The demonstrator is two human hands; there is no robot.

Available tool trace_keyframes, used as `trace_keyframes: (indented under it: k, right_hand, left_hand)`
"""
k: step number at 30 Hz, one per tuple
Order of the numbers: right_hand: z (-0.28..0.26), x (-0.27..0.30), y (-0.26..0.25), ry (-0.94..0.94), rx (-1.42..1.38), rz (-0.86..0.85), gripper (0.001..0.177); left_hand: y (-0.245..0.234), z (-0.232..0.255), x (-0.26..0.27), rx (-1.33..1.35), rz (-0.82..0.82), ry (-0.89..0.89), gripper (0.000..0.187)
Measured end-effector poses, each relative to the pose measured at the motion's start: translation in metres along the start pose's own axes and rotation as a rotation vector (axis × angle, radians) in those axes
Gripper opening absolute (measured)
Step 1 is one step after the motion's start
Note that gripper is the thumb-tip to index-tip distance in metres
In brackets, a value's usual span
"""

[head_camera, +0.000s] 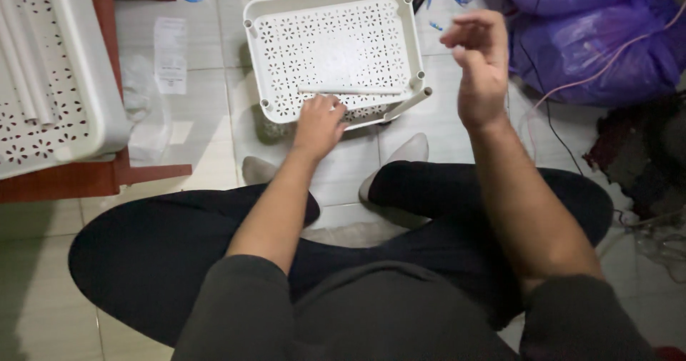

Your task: The person disassembles a white plastic rolling cart by removing the vertical support poles and separating the perforated trays. They then place the removed poles inside one of the trays and set the components aside.

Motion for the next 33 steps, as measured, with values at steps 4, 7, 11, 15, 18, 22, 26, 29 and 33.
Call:
trace_keyframes:
  k: [4, 7, 11, 15, 18, 22, 26, 29, 33]
  right_hand:
    - [0.038, 0.023, -0.025, 0.209, -0.181, 0.018, 0.058]
    - [0.059, 0.04, -0.024, 0.297, -0.145, -0.2, 0.066]
    - [0.083, 0.063, 0.004, 0.247, -0.055, -0.234, 0.03]
    - [0.108, 0.068, 0.029, 0.373, -0.072, -0.009, 0.022]
    - [0.117, 0.068, 0.033, 0.362, -0.007, 0.049, 0.04]
    - [0.122, 0.067, 0.032, 0.435, -0.028, 0.086, 0.043]
    - [0.121, 0.065, 0.029, 0.426, -0.05, 0.046, 0.047]
    - [0.12, 0.061, 0.021, 0.436, -0.051, -0.058, 0.047]
    - [0.116, 0.053, 0.01, 0.482, -0.086, -0.116, 0.041]
  left_hand:
    - [0.038, 0.015, -0.001, 0.086, -0.09, 0.144, 0.016]
    - [0.064, 0.018, 0.0, 0.079, -0.096, 0.144, 0.017]
    - [0.091, 0.015, 0.0, -0.027, -0.066, 0.167, 0.029]
    - [0.114, 0.014, 0.005, -0.102, -0.273, 0.093, 0.046]
    - [0.131, 0.022, 0.015, -0.217, -0.343, 0.088, 0.055]
    - [0.141, 0.029, 0.026, -0.318, -0.51, 0.026, 0.068]
    - [0.134, 0.03, 0.027, -0.305, -0.522, 0.025, 0.072]
    - [0.129, 0.033, 0.025, -0.31, -0.536, 0.025, 0.074]
    - [0.124, 0.035, 0.024, -0.341, -0.497, 0.055, 0.076]
Point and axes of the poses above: each hand's wrist, its own x-axis away from the middle knuckle, its own y-axis out of the palm, z = x × y, the point moved 1 cm from there along -x, towards the middle knuckle, and after that the axes turned 2 degrees about z, right-handed, at the moved point
